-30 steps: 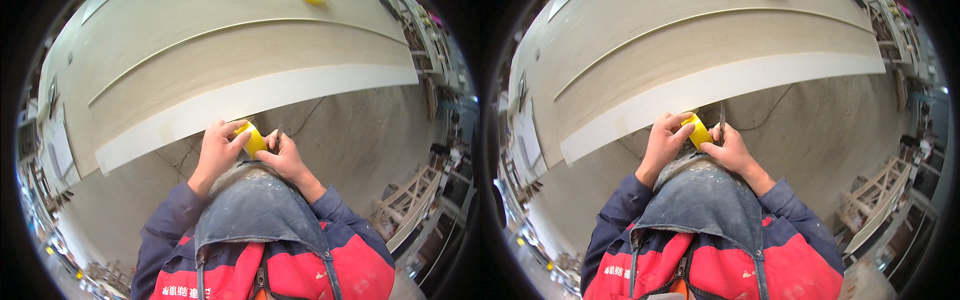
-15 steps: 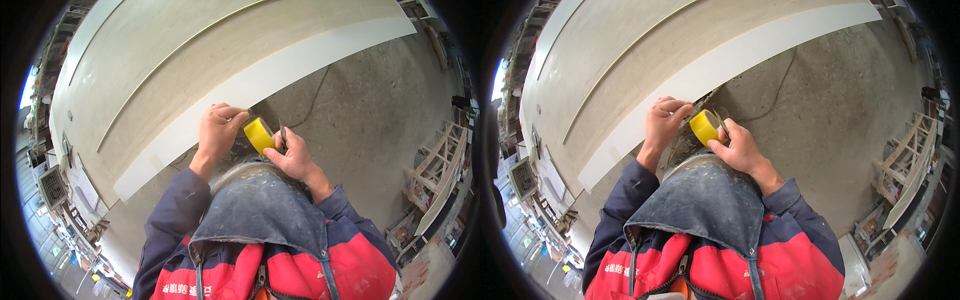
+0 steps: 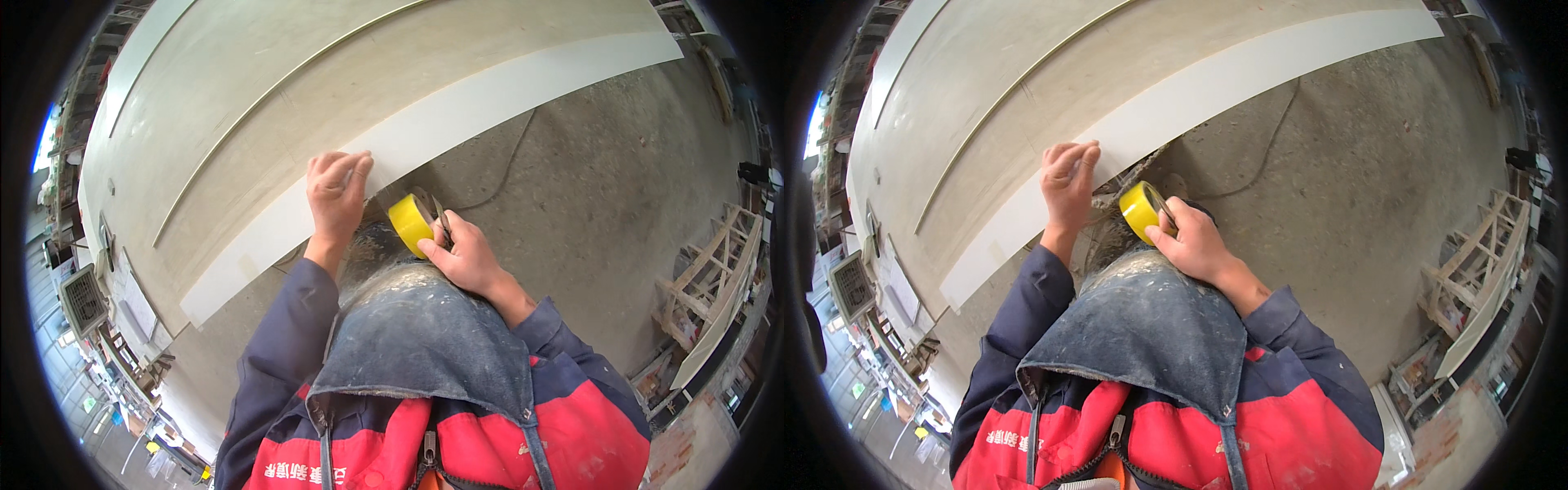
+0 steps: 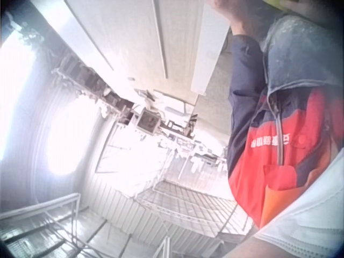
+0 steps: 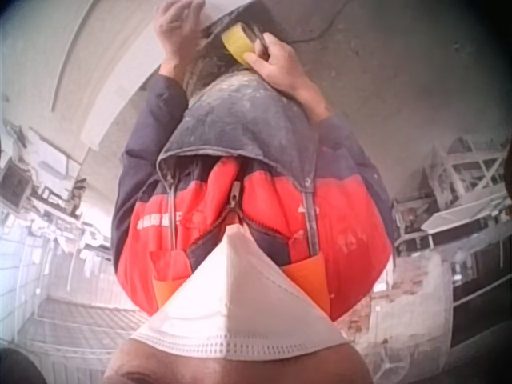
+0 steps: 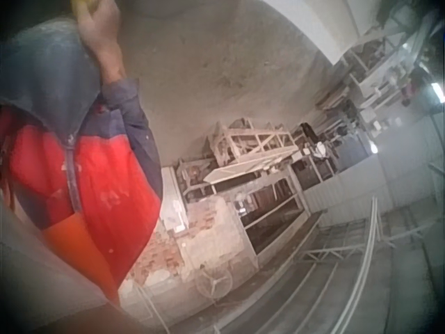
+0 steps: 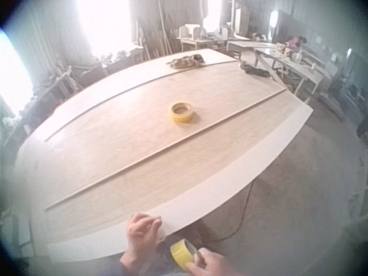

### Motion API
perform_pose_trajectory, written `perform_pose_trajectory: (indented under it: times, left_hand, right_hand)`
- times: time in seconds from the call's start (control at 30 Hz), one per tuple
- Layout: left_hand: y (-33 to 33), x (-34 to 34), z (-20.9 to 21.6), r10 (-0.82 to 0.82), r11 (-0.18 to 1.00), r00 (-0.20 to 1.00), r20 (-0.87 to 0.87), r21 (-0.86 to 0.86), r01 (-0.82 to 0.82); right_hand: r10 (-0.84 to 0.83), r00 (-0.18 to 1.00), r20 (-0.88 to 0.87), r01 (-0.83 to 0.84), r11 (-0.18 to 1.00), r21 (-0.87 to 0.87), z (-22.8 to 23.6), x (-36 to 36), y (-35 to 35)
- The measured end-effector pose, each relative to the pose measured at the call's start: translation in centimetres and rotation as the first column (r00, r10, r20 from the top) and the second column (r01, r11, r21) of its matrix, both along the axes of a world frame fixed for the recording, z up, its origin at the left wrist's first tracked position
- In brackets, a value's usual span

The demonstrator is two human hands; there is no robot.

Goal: The person applies yellow masking tape along the edges of a large white board, then uses a utility knife to trim the tape. They also handle a thin wooden strip, positioning it on the board and securing it with additional tape.

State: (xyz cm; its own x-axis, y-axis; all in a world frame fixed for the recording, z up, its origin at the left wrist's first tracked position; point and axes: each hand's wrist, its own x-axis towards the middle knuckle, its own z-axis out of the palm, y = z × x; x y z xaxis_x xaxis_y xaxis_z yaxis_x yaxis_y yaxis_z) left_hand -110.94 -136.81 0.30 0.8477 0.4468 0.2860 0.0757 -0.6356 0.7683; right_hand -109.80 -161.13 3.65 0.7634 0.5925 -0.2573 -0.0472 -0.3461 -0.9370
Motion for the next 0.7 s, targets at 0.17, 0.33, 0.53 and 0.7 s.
perform_pose_trajectory:
  times: [0.17,0.33,0.53,0.7]
  left_hand:
    - [-1.4,4.6,-1.1,-0.022,0.998,0.991,0.13,-0.053,0.029]
    - [-10.6,8.8,-1.1,-0.424,0.867,0.879,0.218,-0.183,0.463]
    - [-13.1,4.4,0.3,-0.598,0.761,0.786,0.159,-0.194,0.619]
    - [-5.4,2.6,2.7,-0.31,0.95,0.95,-0.016,0.025,0.311]
  right_hand:
    - [-0.16,0.987,0.014,0.159,0.986,0.04,-0.9,0.9,-0.2]
    - [-0.413,0.903,-0.121,0.414,0.91,-0.016,-1.3,-0.7,-7.8]
    - [-0.425,0.903,-0.072,0.395,0.882,-0.257,-0.6,-3.8,-12.9]
    - [-0.202,0.975,-0.089,0.189,0.972,-0.136,-0.3,-1.3,-6.8]
